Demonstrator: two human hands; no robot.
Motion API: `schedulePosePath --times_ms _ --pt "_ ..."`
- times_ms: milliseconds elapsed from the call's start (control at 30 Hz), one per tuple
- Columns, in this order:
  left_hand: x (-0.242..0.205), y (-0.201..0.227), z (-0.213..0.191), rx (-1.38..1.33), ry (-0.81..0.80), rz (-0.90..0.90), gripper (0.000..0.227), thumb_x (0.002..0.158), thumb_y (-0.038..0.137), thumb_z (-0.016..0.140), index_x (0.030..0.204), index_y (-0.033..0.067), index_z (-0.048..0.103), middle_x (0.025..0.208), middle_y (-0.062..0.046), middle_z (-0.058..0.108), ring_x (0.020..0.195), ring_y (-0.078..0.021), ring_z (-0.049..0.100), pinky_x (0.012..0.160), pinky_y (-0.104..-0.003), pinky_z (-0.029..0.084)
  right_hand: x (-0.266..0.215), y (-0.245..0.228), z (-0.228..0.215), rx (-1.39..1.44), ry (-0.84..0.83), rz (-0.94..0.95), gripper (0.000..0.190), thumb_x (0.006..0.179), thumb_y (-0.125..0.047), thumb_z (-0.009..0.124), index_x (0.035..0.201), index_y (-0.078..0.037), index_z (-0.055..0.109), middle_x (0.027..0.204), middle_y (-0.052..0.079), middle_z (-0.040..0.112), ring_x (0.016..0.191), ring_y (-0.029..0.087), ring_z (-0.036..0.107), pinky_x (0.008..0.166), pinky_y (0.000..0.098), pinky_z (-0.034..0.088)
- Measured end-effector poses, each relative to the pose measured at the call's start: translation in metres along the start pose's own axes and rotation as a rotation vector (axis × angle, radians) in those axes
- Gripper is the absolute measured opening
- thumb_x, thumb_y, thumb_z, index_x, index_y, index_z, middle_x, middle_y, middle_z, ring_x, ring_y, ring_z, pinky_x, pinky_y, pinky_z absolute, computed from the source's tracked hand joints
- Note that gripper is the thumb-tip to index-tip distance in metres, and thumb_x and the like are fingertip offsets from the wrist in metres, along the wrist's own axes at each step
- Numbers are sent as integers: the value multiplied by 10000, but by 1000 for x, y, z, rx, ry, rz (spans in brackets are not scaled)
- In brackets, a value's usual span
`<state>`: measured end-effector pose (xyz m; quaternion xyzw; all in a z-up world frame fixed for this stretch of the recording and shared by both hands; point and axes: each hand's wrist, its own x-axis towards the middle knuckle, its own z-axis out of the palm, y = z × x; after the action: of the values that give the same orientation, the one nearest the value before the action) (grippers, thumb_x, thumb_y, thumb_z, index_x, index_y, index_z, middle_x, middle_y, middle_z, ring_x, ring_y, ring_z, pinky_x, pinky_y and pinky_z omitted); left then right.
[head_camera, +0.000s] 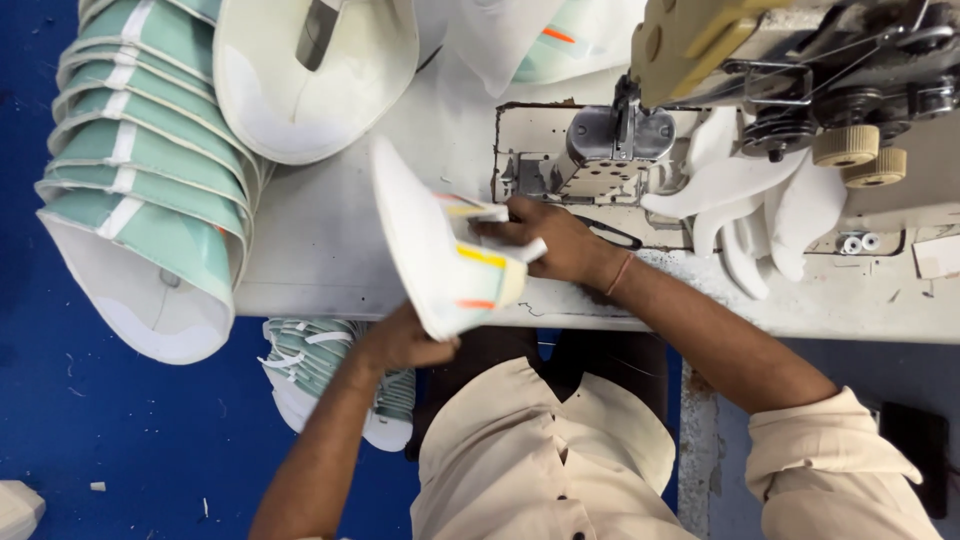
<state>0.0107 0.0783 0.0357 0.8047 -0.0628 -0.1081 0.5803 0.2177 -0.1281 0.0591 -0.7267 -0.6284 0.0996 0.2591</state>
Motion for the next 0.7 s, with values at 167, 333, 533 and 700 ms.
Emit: schedulePosePath --times_ms 167,333,533,700 --pt "9 44 -47 71 -172 -376 474 772 163 763 1222 40 684 1071 -192 694 1001 -319 629 899 -420 536 5 -5 -8 85 20 36 533 840 -239 714 1356 -132 639 1116 151 613 981 360 660 876 431 542" --pt "4 58 -59 142 -32 -130 581 698 159 817 1246 54 652 1144 -145 737 1057 -278 687 917 -393 545 1 -20 -3 -57 -3 80 503 871 -302 712 1334 -114 651 1209 156 567 1109 351 602 888 411 537" --pt "-11 56 -56 144 18 -129 595 717 156 807 1277 61 631 1179 -145 714 1085 -280 671 937 -393 535 -17 -5 36 -169 176 80 298 882 -235 690 1169 -160 677 1432 180 528 1295 366 548 1089 421 459" --pt "5 49 -58 157 19 -83 607 732 154 800 1303 66 614 1208 -145 696 1109 -282 658 955 -394 526 -23 -24 17 105 194 235 541 842 -127 703 1371 -73 609 1459 192 500 1295 364 527 1072 432 448"
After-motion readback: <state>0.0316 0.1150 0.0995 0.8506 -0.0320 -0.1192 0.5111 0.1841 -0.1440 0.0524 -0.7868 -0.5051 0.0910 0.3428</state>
